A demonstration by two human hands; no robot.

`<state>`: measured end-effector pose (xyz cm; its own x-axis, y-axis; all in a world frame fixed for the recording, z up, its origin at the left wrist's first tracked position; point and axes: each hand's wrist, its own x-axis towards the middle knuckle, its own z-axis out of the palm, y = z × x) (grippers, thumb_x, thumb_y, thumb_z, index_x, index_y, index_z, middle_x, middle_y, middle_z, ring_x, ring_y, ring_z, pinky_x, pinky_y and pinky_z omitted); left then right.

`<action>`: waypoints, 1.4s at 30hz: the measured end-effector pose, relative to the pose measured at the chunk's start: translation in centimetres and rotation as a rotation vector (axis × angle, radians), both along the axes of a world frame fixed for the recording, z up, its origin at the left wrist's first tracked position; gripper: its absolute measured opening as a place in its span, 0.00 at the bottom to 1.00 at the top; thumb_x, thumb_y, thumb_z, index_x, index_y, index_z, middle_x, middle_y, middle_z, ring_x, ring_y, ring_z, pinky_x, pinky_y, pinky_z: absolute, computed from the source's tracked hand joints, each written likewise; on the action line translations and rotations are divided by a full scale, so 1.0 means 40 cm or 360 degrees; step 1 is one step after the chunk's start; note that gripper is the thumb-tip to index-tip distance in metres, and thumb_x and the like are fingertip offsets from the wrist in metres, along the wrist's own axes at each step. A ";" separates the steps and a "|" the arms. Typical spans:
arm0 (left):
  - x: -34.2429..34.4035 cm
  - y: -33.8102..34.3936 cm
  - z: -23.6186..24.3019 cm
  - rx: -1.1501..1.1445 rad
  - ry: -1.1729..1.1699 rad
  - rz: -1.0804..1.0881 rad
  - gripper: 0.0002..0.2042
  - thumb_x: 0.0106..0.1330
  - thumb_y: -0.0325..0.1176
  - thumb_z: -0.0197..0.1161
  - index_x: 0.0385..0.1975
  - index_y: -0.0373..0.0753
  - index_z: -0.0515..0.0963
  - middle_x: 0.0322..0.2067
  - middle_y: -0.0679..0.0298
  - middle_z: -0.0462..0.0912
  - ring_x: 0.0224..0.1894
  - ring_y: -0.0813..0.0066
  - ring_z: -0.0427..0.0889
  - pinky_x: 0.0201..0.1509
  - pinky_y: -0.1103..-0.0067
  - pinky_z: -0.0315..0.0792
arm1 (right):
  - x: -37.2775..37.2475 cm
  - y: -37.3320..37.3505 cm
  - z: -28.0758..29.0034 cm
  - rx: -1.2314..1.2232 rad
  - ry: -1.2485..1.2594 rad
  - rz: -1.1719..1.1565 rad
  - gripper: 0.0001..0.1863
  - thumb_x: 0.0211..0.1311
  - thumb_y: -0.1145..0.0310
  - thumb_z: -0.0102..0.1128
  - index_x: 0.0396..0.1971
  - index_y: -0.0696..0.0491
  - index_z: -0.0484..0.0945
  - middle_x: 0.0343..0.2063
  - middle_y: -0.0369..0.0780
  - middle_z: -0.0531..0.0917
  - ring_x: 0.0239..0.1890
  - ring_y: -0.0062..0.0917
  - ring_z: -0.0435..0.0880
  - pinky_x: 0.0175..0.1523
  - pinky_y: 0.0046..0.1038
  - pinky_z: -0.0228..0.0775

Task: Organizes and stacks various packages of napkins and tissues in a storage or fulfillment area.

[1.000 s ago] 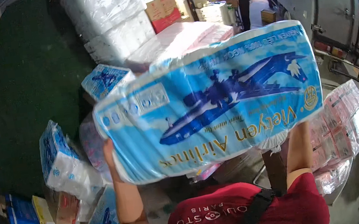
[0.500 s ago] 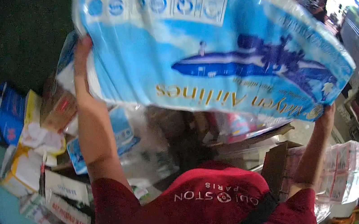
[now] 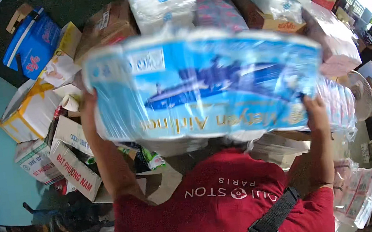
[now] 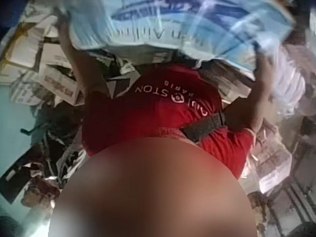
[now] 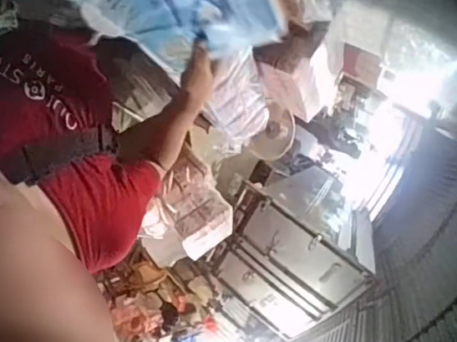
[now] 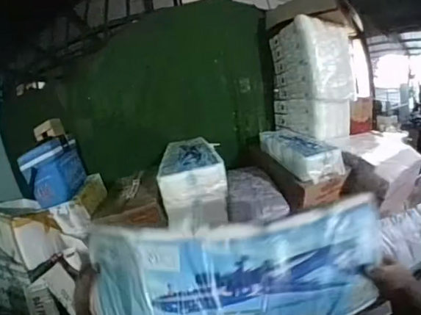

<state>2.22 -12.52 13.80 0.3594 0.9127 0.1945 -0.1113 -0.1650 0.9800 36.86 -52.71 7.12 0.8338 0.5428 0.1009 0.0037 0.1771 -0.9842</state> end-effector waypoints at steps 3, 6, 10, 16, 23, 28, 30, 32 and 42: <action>-0.325 0.281 -0.278 -0.0068 0.0483 -0.0095 0.26 0.62 0.50 0.54 0.52 0.34 0.68 0.41 0.58 0.76 0.38 0.71 0.78 0.40 0.78 0.73 | -0.135 0.186 0.029 -0.0689 0.0229 0.0383 0.19 0.59 0.67 0.57 0.48 0.60 0.70 0.42 0.39 0.78 0.44 0.23 0.75 0.49 0.28 0.67; -0.290 0.250 -0.303 -0.0171 0.0380 -0.0214 0.23 0.63 0.46 0.55 0.51 0.35 0.69 0.41 0.61 0.76 0.40 0.73 0.75 0.44 0.78 0.71 | -0.171 0.281 -0.097 -0.0339 0.0510 0.0717 0.20 0.59 0.66 0.57 0.49 0.61 0.70 0.42 0.40 0.77 0.44 0.23 0.75 0.50 0.28 0.68; -0.356 0.347 -0.239 -0.0485 0.0134 -0.0440 0.24 0.63 0.48 0.54 0.50 0.35 0.70 0.41 0.64 0.76 0.44 0.76 0.73 0.48 0.80 0.68 | -0.246 0.416 -0.072 -0.0318 0.0529 0.0872 0.21 0.60 0.66 0.57 0.49 0.61 0.68 0.42 0.41 0.77 0.43 0.23 0.77 0.50 0.27 0.69; -0.537 0.784 -0.097 0.0671 0.0947 0.0402 0.22 0.62 0.47 0.55 0.50 0.39 0.70 0.45 0.62 0.74 0.44 0.71 0.73 0.50 0.78 0.66 | -0.242 0.736 -0.038 -0.0306 -0.0353 0.0440 0.33 0.59 0.54 0.55 0.55 0.64 0.60 0.46 0.50 0.74 0.48 0.30 0.75 0.51 0.29 0.68; -0.005 0.423 -0.175 0.0402 0.0593 -0.0326 0.26 0.67 0.51 0.41 0.57 0.38 0.63 0.55 0.55 0.67 0.57 0.64 0.65 0.62 0.67 0.57 | -0.215 0.662 -0.065 -0.0358 -0.0380 0.0394 0.46 0.56 0.40 0.51 0.58 0.67 0.52 0.53 0.59 0.66 0.55 0.43 0.69 0.52 0.35 0.66; 0.157 0.109 -0.315 0.1118 0.2204 0.0151 0.40 0.52 0.65 0.53 0.64 0.54 0.53 0.65 0.46 0.43 0.66 0.38 0.38 0.57 0.39 0.42 | -0.224 0.565 -0.003 -0.0682 -0.1062 0.0663 0.42 0.55 0.42 0.53 0.54 0.66 0.61 0.52 0.59 0.68 0.54 0.44 0.69 0.55 0.35 0.64; 0.159 0.200 -0.346 0.1027 0.2004 0.0152 0.43 0.44 0.72 0.53 0.63 0.61 0.55 0.65 0.45 0.40 0.64 0.29 0.34 0.49 0.30 0.38 | -0.229 0.544 0.006 -0.0726 -0.1286 0.0830 0.36 0.56 0.46 0.55 0.53 0.63 0.64 0.50 0.53 0.70 0.53 0.43 0.70 0.56 0.34 0.62; 0.197 0.205 -0.289 0.0973 0.2037 0.0029 0.43 0.44 0.71 0.53 0.63 0.61 0.55 0.65 0.45 0.39 0.64 0.30 0.34 0.50 0.31 0.39 | -0.214 0.493 0.016 -0.0766 -0.1246 0.0838 0.36 0.56 0.46 0.55 0.52 0.63 0.64 0.50 0.53 0.70 0.53 0.43 0.69 0.56 0.35 0.61; 0.229 0.258 -0.267 0.0947 0.1831 -0.0007 0.40 0.46 0.66 0.59 0.60 0.56 0.61 0.61 0.41 0.53 0.64 0.35 0.45 0.57 0.38 0.43 | -0.058 0.193 0.167 -0.0835 -0.1705 0.0923 0.41 0.53 0.48 0.58 0.59 0.58 0.55 0.59 0.57 0.57 0.59 0.48 0.62 0.61 0.38 0.57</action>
